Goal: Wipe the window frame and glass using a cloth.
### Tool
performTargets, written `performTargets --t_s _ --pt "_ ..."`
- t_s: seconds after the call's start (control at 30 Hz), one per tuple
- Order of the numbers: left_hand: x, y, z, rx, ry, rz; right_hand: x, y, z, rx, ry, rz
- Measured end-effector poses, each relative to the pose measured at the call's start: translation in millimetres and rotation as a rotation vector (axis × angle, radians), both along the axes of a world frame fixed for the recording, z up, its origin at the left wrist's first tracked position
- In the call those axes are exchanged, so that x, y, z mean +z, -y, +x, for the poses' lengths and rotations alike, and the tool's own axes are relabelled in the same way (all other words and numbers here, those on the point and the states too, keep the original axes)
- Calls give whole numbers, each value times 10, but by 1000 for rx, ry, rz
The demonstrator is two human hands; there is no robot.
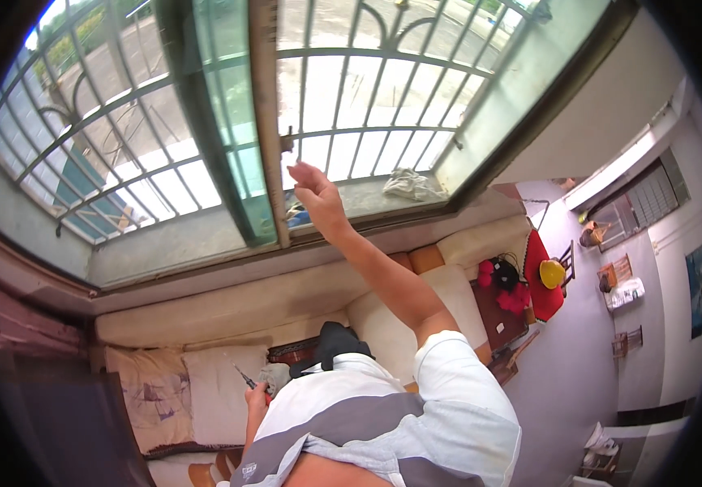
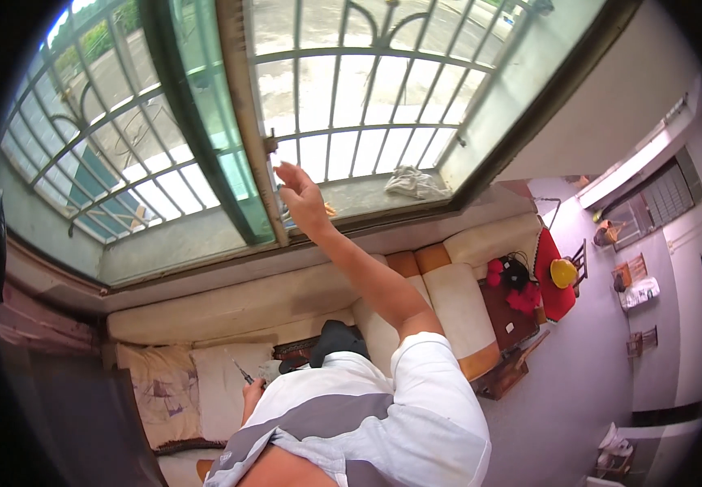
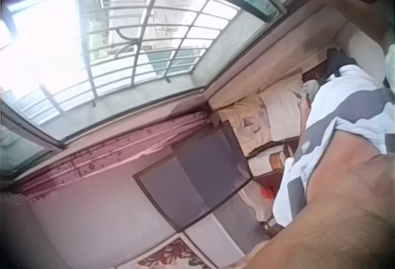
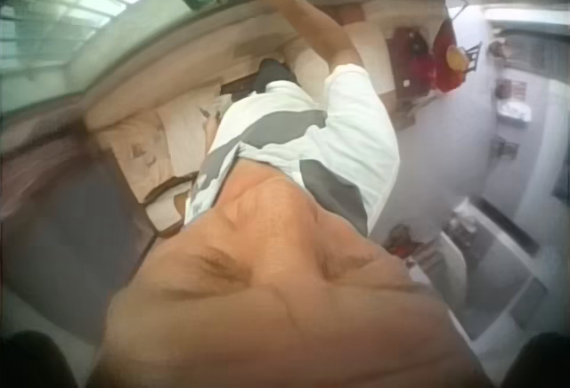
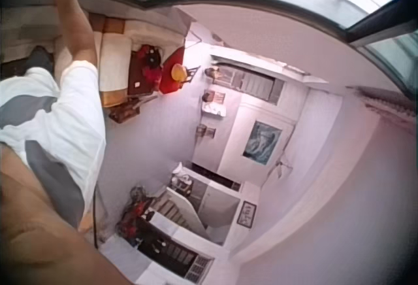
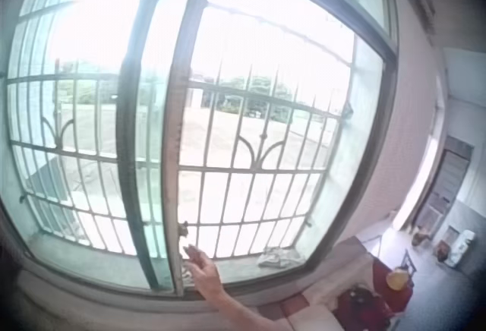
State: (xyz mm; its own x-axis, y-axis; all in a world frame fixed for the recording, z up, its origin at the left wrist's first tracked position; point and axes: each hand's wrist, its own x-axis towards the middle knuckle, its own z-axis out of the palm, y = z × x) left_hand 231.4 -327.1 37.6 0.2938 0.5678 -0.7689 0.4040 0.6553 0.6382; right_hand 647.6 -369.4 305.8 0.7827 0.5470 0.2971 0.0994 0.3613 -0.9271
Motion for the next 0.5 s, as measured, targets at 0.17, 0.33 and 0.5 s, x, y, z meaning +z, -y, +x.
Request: performTargets --t_s 0.17,0.33,0.5 --pt "141 208 242 -77 -173 96 -229 1061 977 -548 -245 -164" --pt "180 359 416 -26 -138 59 -21 2370 2676 -1242 44 -114" --pt "169 506 542 71 -66 13 138 2108 3294 -1522 115 -268"
